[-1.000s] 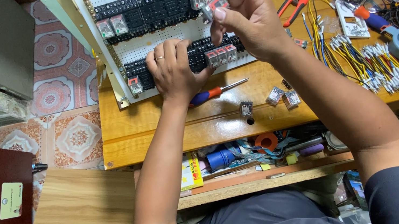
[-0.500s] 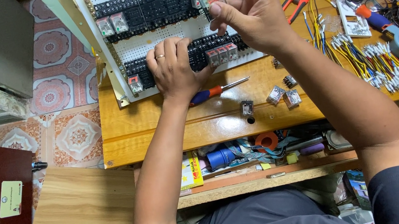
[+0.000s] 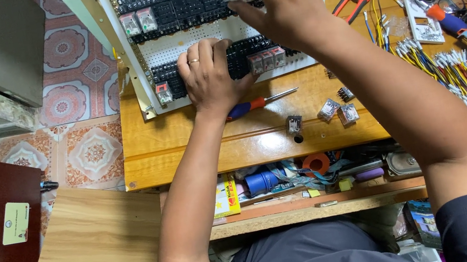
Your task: The person is adjusting electrical relays with a small tool and plugging them into sockets on a circuit board assembly.
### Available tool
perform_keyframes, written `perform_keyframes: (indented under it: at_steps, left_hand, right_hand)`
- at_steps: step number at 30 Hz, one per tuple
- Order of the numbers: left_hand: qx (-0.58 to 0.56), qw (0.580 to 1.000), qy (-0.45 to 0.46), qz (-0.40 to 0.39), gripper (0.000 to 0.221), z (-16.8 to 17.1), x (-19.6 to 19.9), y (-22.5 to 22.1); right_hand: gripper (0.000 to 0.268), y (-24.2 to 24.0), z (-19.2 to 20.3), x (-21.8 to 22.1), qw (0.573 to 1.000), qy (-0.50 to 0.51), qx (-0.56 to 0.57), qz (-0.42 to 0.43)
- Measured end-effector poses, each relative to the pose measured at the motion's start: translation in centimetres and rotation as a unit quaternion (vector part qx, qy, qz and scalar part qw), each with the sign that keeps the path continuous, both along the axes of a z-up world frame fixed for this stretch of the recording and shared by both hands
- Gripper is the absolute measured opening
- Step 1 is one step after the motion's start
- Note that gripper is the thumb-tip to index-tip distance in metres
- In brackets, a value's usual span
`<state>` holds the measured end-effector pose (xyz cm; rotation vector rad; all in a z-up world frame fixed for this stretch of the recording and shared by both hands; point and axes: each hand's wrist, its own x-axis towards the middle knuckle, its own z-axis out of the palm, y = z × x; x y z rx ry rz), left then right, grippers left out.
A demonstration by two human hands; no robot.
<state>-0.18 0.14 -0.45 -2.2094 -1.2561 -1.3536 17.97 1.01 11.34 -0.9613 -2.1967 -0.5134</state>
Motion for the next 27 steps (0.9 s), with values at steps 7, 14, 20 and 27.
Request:
perform_keyframes:
  at_steps: [7,14,20,27]
  left_hand:
    - [0.008,1.0,0.007,-0.001,0.061,-0.1,-0.2,0.1]
    - [-0.002,1.0,0.008,-0.01,0.059,0.1,-0.2,-0.1]
    - [0.016,1.0,-0.002,-0.011,0.054,0.3,-0.1,-0.1]
    - [0.016,1.0,0.012,0.003,0.06,0.3,-0.1,-0.1]
  right_hand:
    - [0.026,2.4,-2.1,-1.4,0.995,-0.057,0.076,-0.009]
    - [0.021,2.5,-2.5,-1.7,0.991,-0.084,0.089,-0.052]
    - [0.012,2.6,-2.3,-1.7,0.983,-0.128,0.091,-0.091]
    - [0.04,2.4,-2.1,-1.0,0.987,-0.142,0.036,-0.068]
